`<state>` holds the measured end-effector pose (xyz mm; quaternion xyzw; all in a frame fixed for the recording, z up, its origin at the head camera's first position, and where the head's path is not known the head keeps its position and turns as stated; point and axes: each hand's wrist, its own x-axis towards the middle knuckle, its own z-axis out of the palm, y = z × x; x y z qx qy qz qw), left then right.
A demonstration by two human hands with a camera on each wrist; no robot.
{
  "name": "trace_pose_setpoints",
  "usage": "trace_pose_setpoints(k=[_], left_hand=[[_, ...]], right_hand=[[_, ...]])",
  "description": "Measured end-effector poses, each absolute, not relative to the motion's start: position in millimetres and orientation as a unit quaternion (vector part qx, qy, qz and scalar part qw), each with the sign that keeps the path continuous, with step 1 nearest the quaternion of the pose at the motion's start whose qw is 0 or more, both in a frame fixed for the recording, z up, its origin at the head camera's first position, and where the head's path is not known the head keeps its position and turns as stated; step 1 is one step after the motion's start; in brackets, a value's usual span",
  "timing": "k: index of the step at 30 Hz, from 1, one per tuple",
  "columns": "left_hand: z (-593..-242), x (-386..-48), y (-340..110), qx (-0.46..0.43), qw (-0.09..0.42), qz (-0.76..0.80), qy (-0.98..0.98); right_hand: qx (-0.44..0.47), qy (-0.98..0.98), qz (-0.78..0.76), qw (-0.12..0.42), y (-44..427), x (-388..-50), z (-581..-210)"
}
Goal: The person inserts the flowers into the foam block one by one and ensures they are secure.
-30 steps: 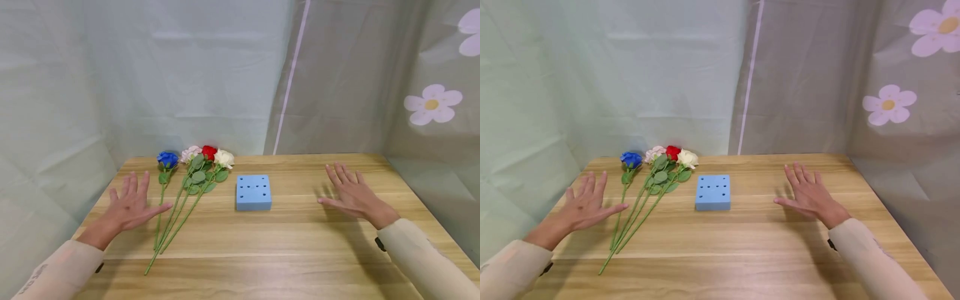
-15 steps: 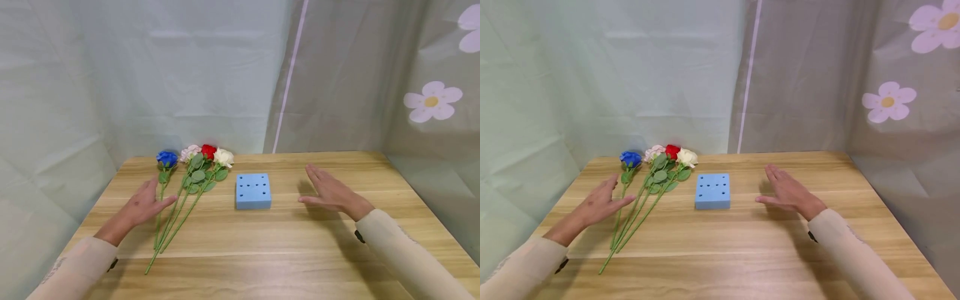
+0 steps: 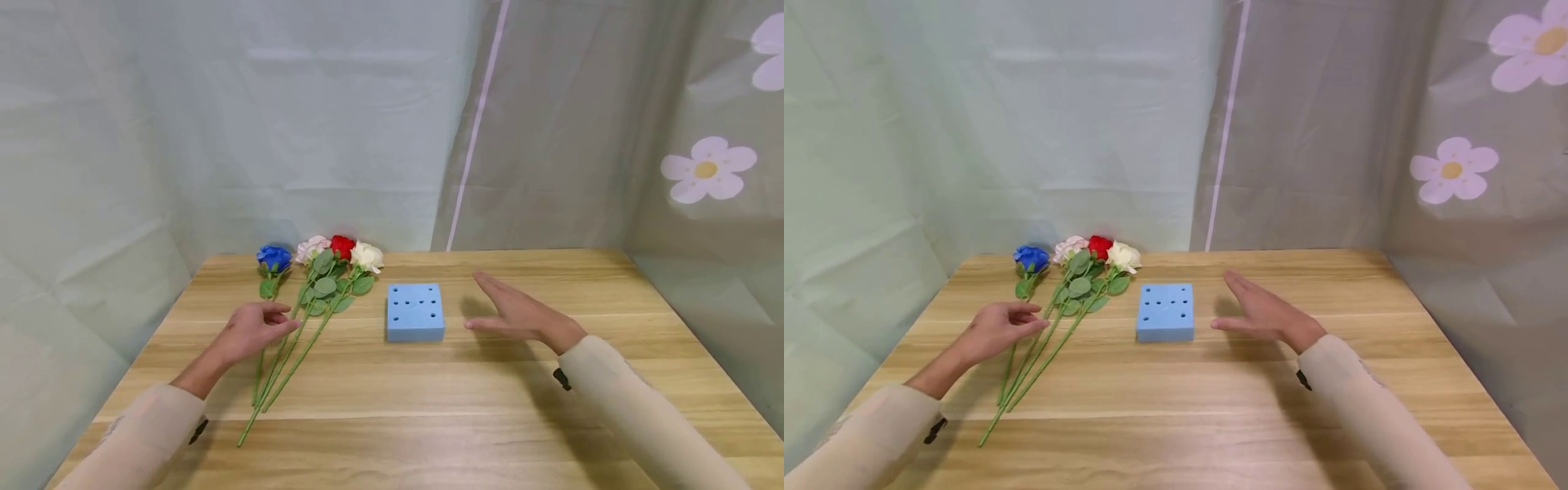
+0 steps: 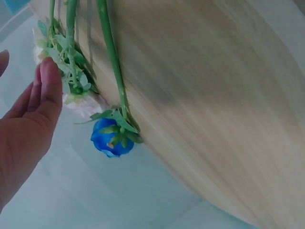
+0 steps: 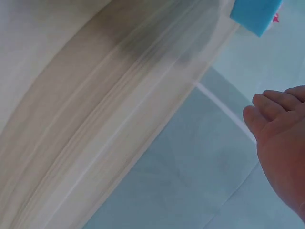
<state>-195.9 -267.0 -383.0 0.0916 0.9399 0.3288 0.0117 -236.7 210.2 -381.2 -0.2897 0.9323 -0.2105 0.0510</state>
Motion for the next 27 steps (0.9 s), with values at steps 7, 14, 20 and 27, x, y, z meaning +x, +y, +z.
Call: trace_pose_setpoints(k=[7,14,20,27], left_hand=[[-384.4,-198.0,-260.2,0.101,0.042,0.375,0.921],[-388.2,-198.7,-250.9,0.099,0.077,0.404,0.906],[-395.9,-202.7,-249.3,0.109,0.091,0.407,0.902],[-397.0,-203.8,-246.3,0.134,0.095,0.41,0.897]], right_hand=[[-0.313,0.915,-0.243,0.073,191.1,-242.7,-378.5],[-0.32,0.908,-0.25,0.099,177.9,-250.5,-386.7],[-0.322,0.903,-0.263,0.112,170.3,-256.9,-392.0],[-0.318,0.894,-0.286,0.13,165.5,-260.5,-395.2]])
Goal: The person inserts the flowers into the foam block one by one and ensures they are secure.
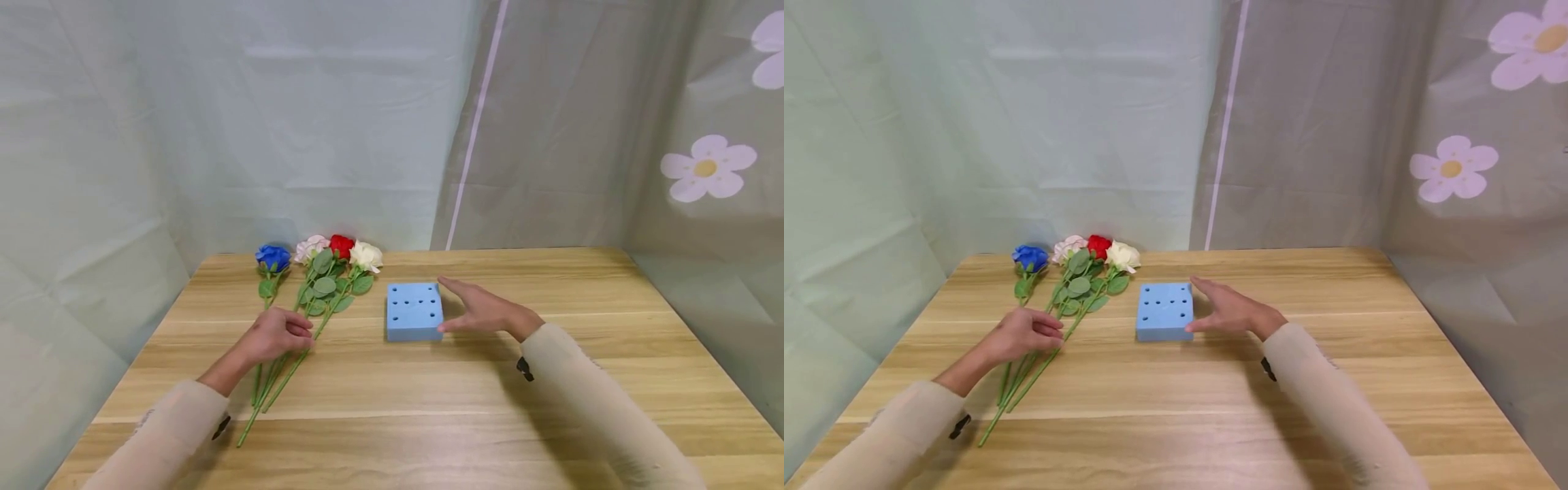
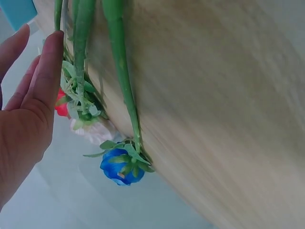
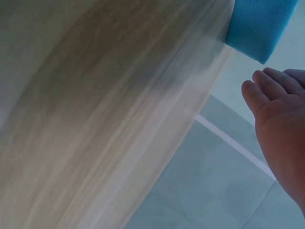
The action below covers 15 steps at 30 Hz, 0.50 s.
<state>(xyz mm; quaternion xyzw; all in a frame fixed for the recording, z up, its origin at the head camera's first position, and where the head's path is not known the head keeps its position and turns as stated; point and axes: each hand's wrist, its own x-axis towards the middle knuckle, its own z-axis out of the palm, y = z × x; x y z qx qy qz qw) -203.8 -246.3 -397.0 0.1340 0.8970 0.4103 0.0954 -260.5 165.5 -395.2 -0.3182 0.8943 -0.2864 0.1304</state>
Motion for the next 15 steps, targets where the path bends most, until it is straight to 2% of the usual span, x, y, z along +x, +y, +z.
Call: trace_pose_setpoints(k=[15], left_hand=[[-402.3,-211.5,-230.9,0.045,0.137,0.387,0.911]], right_hand=[[-0.314,0.886,-0.318,0.124,159.7,-269.2,-401.7]])
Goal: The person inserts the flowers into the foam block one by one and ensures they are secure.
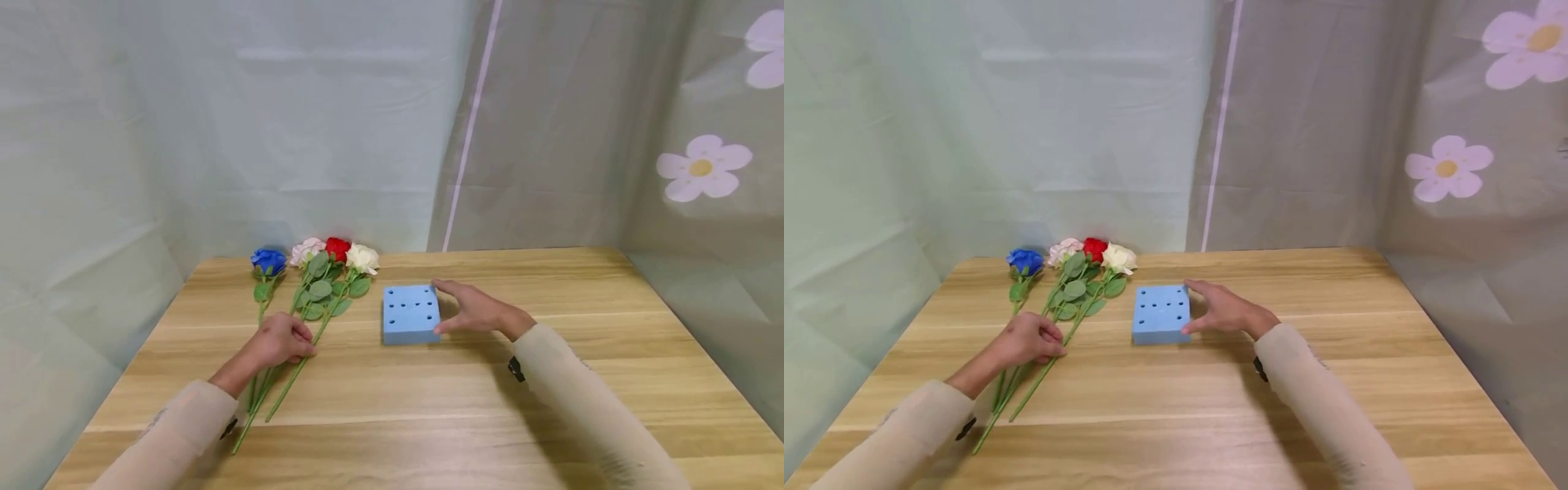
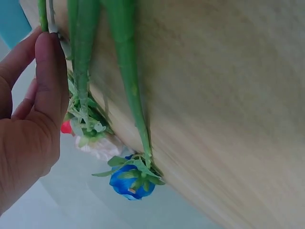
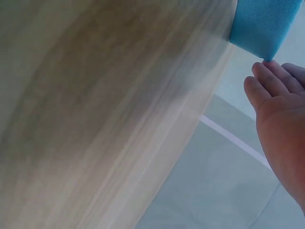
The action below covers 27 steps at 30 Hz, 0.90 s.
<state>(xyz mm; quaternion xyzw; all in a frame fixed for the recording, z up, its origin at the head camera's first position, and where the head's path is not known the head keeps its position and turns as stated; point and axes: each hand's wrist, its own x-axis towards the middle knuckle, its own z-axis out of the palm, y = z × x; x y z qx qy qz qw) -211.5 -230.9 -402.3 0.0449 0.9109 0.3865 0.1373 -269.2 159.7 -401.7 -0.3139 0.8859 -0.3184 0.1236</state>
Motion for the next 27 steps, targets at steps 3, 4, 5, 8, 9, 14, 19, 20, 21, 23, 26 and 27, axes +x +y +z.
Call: trace_pose_setpoints(k=[3,4,5,8,9,14,19,20,21,23,26,27], left_hand=[[-400.8,-212.9,-227.6,0.043,0.137,0.374,0.916],[-399.7,-212.8,-226.4,0.043,0.14,0.374,0.916],[-399.0,-212.7,-225.3,0.041,0.144,0.375,0.915],[-398.4,-211.1,-224.5,0.042,0.165,0.396,0.902],[-398.2,-210.2,-224.5,0.042,0.174,0.406,0.896],[-397.2,-207.2,-225.9,0.039,0.207,0.443,0.871],[-393.8,-207.5,-227.2,0.047,0.221,0.468,0.855],[-393.3,-208.1,-227.3,0.051,0.222,0.474,0.85],[-392.7,-208.5,-227.1,0.052,0.223,0.482,0.846],[-391.6,-209.5,-226.5,0.055,0.225,0.495,0.837],[-390.2,-210.0,-225.0,0.056,0.223,0.511,0.828],[-389.6,-209.7,-224.3,0.054,0.222,0.514,0.827]], right_hand=[[-0.305,0.891,-0.314,0.123,161.0,-269.7,-401.0],[-0.303,0.892,-0.313,0.123,161.4,-269.7,-400.5],[-0.301,0.893,-0.312,0.123,161.7,-269.9,-400.1],[-0.304,0.892,-0.312,0.124,161.7,-270.1,-399.8],[-0.304,0.891,-0.312,0.126,161.4,-270.2,-400.1],[-0.308,0.89,-0.311,0.128,159.8,-271.2,-401.2],[-0.31,0.888,-0.315,0.128,159.1,-272.0,-401.3],[-0.309,0.888,-0.317,0.128,159.1,-272.2,-401.4],[-0.307,0.888,-0.318,0.128,159.3,-272.3,-401.6],[-0.305,0.888,-0.32,0.127,159.6,-272.3,-402.0],[-0.304,0.887,-0.323,0.126,160.0,-271.7,-402.6],[-0.305,0.886,-0.324,0.127,160.0,-271.4,-403.0]])
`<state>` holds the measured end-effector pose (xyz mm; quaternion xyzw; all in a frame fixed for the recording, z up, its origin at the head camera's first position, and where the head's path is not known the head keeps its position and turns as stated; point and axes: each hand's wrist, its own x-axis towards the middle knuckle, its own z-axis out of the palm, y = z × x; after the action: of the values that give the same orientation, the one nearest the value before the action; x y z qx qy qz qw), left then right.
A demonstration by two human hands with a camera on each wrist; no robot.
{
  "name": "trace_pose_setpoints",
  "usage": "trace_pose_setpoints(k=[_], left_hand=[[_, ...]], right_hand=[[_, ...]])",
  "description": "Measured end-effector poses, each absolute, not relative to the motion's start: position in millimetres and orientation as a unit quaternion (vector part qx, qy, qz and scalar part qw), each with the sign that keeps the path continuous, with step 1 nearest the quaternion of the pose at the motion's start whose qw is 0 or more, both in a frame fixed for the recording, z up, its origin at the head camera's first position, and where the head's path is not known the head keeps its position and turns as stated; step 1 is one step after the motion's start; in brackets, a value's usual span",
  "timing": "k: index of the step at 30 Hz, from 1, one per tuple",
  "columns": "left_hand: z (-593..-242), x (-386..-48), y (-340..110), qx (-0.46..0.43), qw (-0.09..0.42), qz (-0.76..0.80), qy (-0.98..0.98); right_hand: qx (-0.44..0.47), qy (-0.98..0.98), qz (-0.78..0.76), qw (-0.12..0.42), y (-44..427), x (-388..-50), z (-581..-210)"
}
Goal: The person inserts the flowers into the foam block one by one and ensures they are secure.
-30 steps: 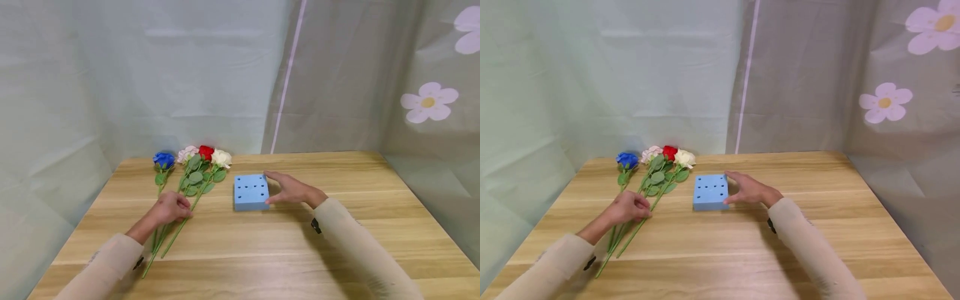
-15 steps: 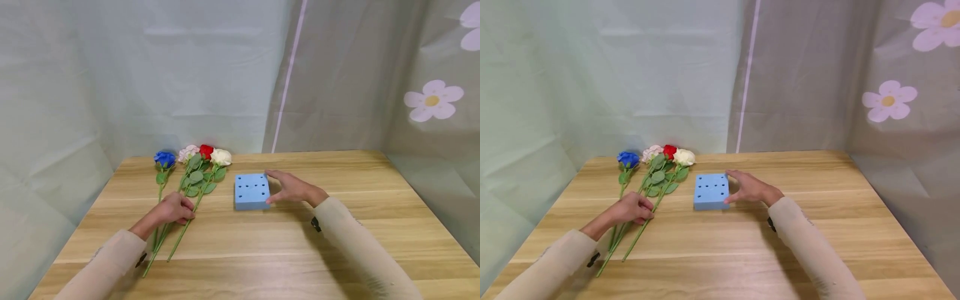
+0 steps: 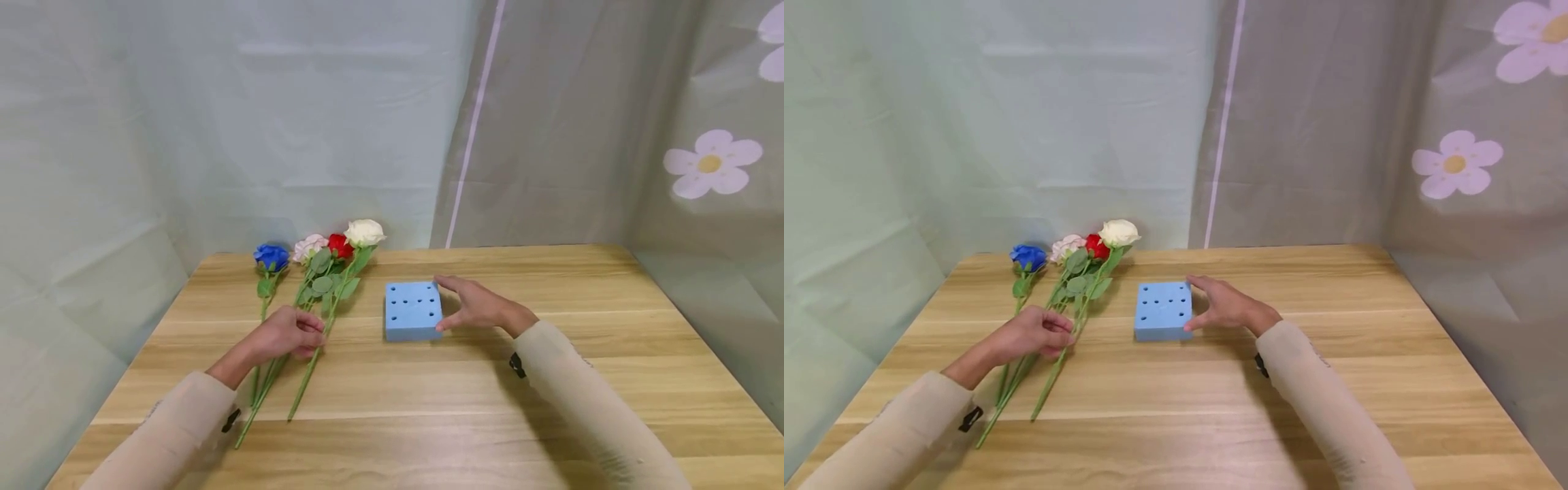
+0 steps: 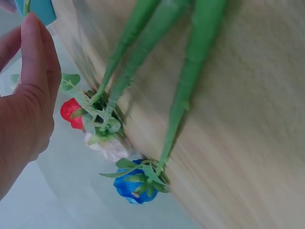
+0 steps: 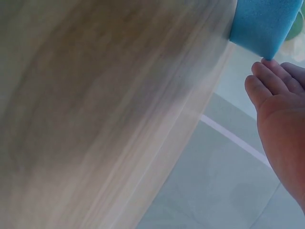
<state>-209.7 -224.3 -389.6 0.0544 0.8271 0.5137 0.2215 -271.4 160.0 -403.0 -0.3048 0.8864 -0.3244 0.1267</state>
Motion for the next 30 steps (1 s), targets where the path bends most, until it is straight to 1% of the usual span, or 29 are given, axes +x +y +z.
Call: trace_pose_setpoints(k=[6,17,30], left_hand=[[-384.5,-208.9,-219.1,0.051,0.209,0.523,0.824],[-367.2,-216.2,-205.4,0.06,0.168,0.543,0.82],[-360.7,-226.3,-176.6,0.085,0.149,0.556,0.813]], right_hand=[[-0.306,0.883,-0.331,0.13,159.2,-270.8,-402.7],[-0.305,0.884,-0.329,0.129,160.4,-270.3,-402.0],[-0.31,0.884,-0.326,0.128,160.1,-271.0,-401.4]])
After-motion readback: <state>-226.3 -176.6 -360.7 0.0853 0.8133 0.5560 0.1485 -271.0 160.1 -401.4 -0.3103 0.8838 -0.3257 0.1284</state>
